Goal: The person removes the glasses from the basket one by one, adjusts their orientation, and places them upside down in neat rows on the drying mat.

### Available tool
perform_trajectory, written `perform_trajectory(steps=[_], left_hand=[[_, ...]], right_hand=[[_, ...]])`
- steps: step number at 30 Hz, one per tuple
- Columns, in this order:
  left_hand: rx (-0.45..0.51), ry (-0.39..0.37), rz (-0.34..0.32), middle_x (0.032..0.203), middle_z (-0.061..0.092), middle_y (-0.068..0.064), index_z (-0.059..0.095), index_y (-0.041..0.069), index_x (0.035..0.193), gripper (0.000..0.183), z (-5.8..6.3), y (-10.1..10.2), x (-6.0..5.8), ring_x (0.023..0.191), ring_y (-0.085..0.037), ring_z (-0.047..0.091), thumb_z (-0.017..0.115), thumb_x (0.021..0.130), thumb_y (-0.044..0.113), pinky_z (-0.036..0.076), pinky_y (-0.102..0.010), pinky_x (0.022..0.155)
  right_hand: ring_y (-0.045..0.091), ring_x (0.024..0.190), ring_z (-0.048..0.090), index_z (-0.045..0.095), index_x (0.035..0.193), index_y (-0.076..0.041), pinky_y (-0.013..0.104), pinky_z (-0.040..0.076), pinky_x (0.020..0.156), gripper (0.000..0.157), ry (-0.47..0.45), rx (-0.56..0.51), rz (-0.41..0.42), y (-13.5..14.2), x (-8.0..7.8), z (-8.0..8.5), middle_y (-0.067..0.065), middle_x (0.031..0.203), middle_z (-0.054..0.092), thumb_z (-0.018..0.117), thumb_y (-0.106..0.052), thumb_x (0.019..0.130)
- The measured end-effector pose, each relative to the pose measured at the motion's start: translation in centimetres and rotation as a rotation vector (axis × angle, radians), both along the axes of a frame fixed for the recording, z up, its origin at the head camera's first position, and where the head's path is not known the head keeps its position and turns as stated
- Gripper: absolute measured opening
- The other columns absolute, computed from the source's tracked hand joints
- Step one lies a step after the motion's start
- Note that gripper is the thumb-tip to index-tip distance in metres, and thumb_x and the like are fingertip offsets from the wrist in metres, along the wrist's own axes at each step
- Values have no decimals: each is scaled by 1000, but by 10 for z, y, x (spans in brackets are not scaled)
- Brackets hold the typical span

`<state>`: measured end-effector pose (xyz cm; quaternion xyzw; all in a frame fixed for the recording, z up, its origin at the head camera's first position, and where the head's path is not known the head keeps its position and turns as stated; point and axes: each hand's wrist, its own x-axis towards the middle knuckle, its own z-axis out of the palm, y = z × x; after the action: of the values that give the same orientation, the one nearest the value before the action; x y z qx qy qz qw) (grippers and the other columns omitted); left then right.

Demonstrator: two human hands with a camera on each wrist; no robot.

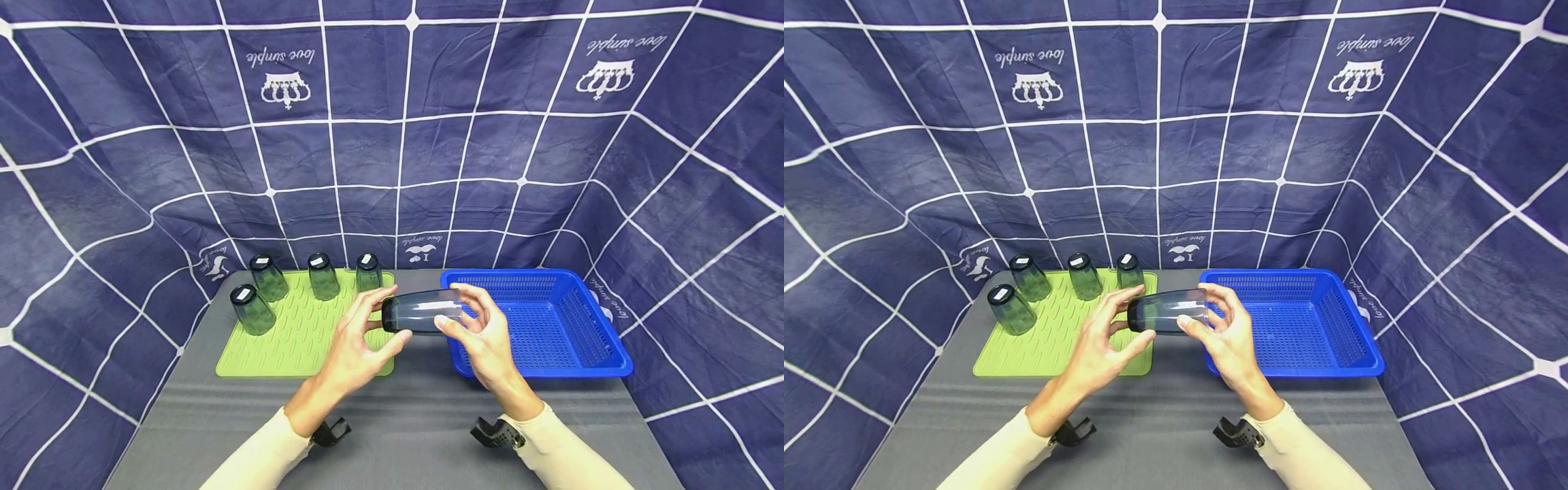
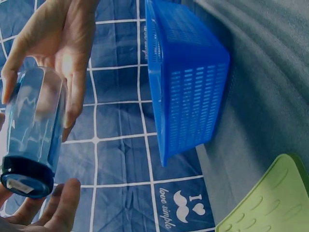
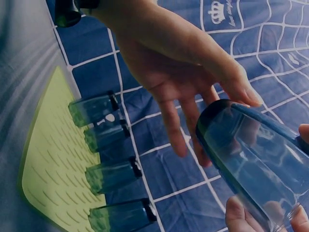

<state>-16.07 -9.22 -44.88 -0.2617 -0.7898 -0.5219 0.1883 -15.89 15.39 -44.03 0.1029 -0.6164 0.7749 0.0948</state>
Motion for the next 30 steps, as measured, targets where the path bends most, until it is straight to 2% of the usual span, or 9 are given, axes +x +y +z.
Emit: perform_trajectory(steps=[5, 10, 15, 21, 25, 30], left_hand=[[3, -4, 9, 160, 68, -4, 62, 24, 167, 78, -1, 4, 1, 134, -23, 76, 96, 97, 20, 74, -35, 93], [44, -20, -17, 159, 68, -5, 62, 25, 167, 77, -2, 7, 1, 131, -20, 75, 95, 98, 19, 74, -35, 93], [47, -11, -2, 155, 70, -5, 63, 25, 165, 74, -4, 9, 1, 124, -17, 76, 95, 99, 20, 73, -33, 90], [54, -22, 3, 151, 72, -5, 65, 25, 164, 73, -5, 9, 2, 122, -17, 76, 96, 98, 21, 73, -30, 89], [60, -31, 4, 149, 72, -5, 66, 25, 162, 70, -6, 9, 2, 120, -15, 75, 96, 99, 22, 73, -30, 86], [73, -32, 0, 148, 71, -5, 67, 23, 161, 68, -10, 8, 2, 121, -15, 75, 95, 99, 20, 72, -28, 90]], right_hand=[[14, 112, 81, 60, 152, 5, 24, 70, 94, 66, -1, -29, 11, -4, 0, 0, 3, 133, 75, 79, 16, 90], [15, 109, 81, 62, 150, 1, 24, 70, 92, 64, -10, -57, 27, -8, 0, 0, 2, 133, 76, 78, 16, 90], [14, 108, 82, 57, 153, 8, 24, 70, 90, 66, -9, -78, 55, -9, 0, -1, 2, 132, 77, 77, 17, 91], [14, 105, 82, 61, 149, 0, 23, 70, 91, 62, -24, -99, 73, -11, 0, -2, -1, 130, 78, 76, 17, 91], [13, 103, 82, 59, 152, 2, 23, 70, 91, 63, -33, -112, 94, -11, 0, -3, -1, 130, 78, 77, 15, 92], [12, 102, 81, 59, 152, -4, 23, 69, 92, 61, -72, -126, 132, -9, 0, -5, -2, 132, 78, 75, 13, 95]])
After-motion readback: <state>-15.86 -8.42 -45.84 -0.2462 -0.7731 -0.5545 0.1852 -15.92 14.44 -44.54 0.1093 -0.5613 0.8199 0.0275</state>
